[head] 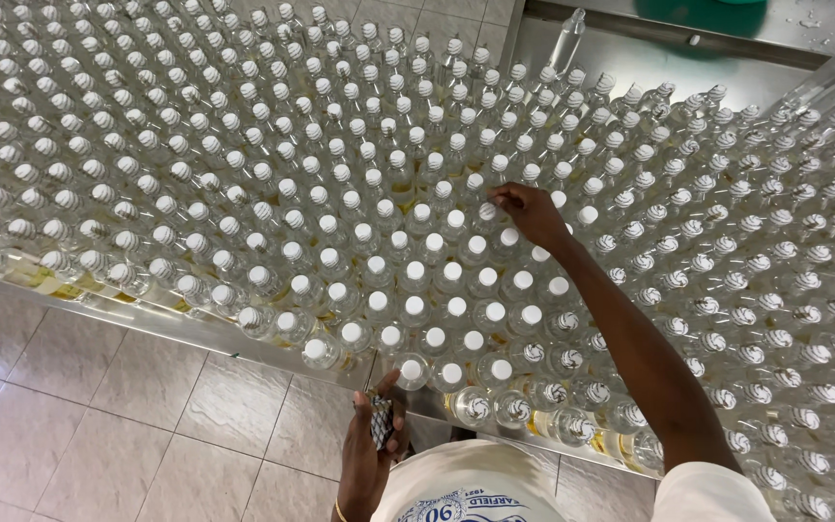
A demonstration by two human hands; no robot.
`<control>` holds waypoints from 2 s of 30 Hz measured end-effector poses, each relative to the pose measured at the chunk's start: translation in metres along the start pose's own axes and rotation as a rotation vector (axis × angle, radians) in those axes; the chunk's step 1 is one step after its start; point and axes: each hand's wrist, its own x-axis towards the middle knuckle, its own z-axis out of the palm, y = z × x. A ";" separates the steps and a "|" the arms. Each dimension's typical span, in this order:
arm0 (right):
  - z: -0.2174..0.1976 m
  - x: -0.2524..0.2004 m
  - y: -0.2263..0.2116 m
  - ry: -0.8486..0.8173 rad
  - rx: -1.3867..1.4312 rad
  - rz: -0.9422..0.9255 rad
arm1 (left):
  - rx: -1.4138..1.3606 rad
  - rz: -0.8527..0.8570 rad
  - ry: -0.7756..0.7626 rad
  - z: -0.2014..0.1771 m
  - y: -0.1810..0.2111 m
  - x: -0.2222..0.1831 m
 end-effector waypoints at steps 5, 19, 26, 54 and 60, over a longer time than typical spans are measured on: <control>0.002 0.001 0.017 -0.070 -0.073 -0.122 | -0.012 0.024 -0.016 -0.004 -0.007 0.003; 0.010 0.003 0.013 -0.171 -0.351 -0.088 | -0.019 0.015 0.047 -0.001 0.000 -0.005; 0.014 0.004 0.013 -0.183 -0.413 -0.087 | -0.038 0.007 0.005 -0.009 -0.008 -0.001; 0.096 -0.212 -0.165 -0.510 0.339 0.050 | 0.156 0.040 -0.218 0.012 -0.022 0.012; 0.090 -0.201 -0.167 -0.536 0.297 -0.134 | 0.037 0.020 -0.107 -0.001 -0.025 0.017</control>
